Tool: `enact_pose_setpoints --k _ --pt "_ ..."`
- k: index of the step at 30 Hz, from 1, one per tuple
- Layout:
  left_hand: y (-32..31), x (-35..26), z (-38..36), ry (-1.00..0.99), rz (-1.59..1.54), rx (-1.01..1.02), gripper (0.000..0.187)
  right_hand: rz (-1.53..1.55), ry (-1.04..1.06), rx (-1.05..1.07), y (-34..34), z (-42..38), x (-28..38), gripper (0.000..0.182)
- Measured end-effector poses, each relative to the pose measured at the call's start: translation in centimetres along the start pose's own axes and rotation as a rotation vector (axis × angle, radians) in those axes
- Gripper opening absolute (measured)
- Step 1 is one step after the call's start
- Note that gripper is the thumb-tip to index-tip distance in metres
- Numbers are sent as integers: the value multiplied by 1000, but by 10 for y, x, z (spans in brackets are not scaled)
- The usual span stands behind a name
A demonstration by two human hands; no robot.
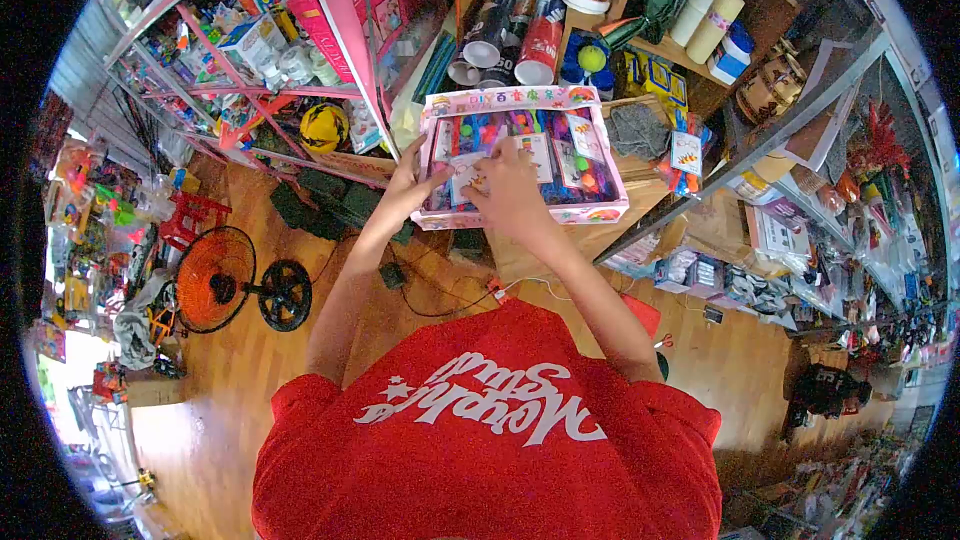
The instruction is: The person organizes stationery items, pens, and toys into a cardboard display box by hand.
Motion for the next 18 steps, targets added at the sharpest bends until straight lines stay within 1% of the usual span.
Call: enact_pose_setpoints --k 2,5,8,11,14,15,17,18 --pt "-2 6 2 -57 -13 -15 79 11 107 24 -5 -1 1 40" --pt "-2 11 5 -109 172 -49 71 -73 185 143 -25 2 -11 48" --pt "-3 17 10 -105 133 -56 67 -60 134 311 -29 14 -16 46" --pt "-3 12 8 -67 104 -43 62 -27 120 284 -33 19 -19 45" --pt "1 19 9 -137 114 -34 67 27 144 152 -25 12 -13 41" --pt "1 9 4 -136 87 -34 68 88 153 102 -18 12 -15 38" --pt "3 -3 0 -71 32 12 70 194 156 -6 2 5 -25 32" --pt "5 4 1 -72 34 22 72 61 238 -174 20 -1 -28 27"
Point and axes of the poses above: each hand's wrist, its own z-axis towards the middle knuckle, its own y-axis out of the back of the hand, x = y × z, the point moved 1 cm from there along z, towards the middle knuckle, and after that the axes turned 4 degrees about z, right-handed, at the moved point
